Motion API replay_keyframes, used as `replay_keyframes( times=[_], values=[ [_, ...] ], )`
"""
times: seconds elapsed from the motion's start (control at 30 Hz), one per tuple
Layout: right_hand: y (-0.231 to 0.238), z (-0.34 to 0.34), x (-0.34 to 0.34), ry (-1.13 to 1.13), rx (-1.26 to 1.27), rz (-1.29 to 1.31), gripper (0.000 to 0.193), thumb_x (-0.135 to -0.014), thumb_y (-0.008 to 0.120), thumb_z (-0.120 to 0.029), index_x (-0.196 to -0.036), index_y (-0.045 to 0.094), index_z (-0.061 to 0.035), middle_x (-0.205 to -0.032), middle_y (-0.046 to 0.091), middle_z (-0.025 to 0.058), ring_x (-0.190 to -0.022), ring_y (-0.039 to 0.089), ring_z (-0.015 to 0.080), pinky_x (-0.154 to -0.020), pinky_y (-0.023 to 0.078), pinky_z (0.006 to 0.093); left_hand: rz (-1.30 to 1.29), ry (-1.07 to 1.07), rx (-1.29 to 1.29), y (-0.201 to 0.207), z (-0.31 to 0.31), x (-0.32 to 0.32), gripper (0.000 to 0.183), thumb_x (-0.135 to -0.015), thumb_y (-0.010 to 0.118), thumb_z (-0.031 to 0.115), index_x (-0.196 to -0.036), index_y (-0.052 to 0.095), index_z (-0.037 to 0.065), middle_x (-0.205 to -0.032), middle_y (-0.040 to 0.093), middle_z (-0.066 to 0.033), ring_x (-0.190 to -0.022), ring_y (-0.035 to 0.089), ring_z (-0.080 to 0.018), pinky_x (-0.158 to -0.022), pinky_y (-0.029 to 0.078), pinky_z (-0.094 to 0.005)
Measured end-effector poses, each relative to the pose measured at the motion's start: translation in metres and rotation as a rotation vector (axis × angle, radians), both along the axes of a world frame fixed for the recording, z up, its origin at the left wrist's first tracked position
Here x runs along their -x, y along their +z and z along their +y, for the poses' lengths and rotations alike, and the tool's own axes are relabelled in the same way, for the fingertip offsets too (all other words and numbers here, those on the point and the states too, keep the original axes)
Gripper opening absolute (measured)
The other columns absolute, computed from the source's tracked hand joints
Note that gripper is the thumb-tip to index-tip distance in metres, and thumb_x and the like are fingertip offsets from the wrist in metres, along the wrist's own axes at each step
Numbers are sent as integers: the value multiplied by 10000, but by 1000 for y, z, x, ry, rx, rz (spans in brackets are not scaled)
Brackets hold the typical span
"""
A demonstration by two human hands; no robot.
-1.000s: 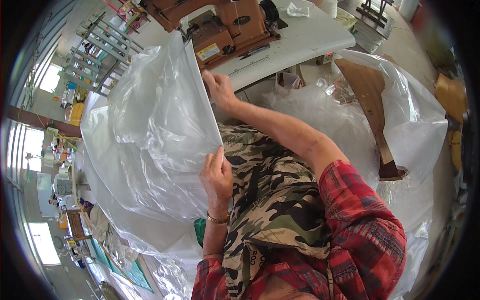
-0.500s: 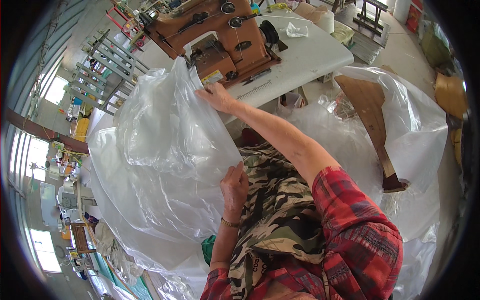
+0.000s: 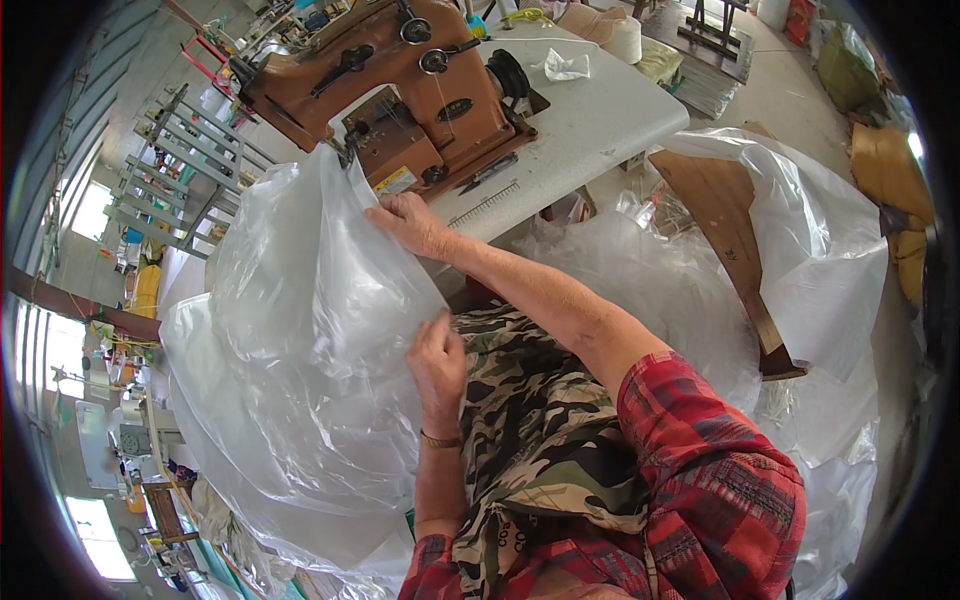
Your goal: The person joins and hems large plastic sheets using an industrial sewing machine.
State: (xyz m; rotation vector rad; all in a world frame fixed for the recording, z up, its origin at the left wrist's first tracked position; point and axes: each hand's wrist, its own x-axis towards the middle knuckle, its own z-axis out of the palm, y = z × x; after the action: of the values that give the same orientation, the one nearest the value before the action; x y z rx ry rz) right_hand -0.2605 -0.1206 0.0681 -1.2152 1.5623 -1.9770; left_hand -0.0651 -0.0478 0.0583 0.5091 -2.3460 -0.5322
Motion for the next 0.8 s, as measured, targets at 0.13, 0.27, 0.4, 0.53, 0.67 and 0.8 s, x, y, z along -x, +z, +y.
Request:
replay_keyframes(
  times=[0.13,0.27,0.4,0.53,0.67,0.8],
  values=[
    [3,5,4,-105,-10,177,444,-913,575,-297,-697,521,87,-592,451,241,-509,437,317,-558,401,434,-68,52,-5,24,-22,23,244,-805,573,0,-1024,668,-50,-823,622,-203,-725,618,-357,-676,488,-412],
    [8,6,3,-69,22,159,450,-922,562,-307,-705,539,87,-610,482,263,-552,414,400,-574,407,448,-51,101,43,40,-51,44,237,-786,590,20,-994,682,-45,-843,648,-197,-748,633,-364,-691,500,-414],
    [11,8,4,16,9,18,464,-935,562,-331,-723,569,81,-579,493,199,-538,457,240,-571,418,413,19,132,106,49,-78,70,220,-789,586,25,-973,686,-44,-845,657,-200,-755,642,-364,-689,504,-415],
    [3,2,3,72,62,-143,455,-964,544,-341,-749,577,58,-608,484,38,-640,417,88,-562,407,335,106,126,159,58,-103,93,176,-781,574,24,-915,676,-26,-833,654,-194,-757,634,-376,-677,499,-434],
    [9,4,-3,23,126,-197,406,-993,507,-319,-814,588,37,-695,522,21,-693,434,90,-599,411,314,181,176,161,56,-114,110,108,-792,553,44,-827,645,0,-839,646,-201,-802,627,-392,-693,499,-464],
    [-1,8,6,-12,50,-102,428,-1011,477,-331,-852,601,47,-716,539,41,-711,456,106,-631,417,312,76,17,20,65,-109,93,179,-850,570,78,-986,649,-8,-983,662,-211,-877,637,-385,-765,516,-456]
  ],
)
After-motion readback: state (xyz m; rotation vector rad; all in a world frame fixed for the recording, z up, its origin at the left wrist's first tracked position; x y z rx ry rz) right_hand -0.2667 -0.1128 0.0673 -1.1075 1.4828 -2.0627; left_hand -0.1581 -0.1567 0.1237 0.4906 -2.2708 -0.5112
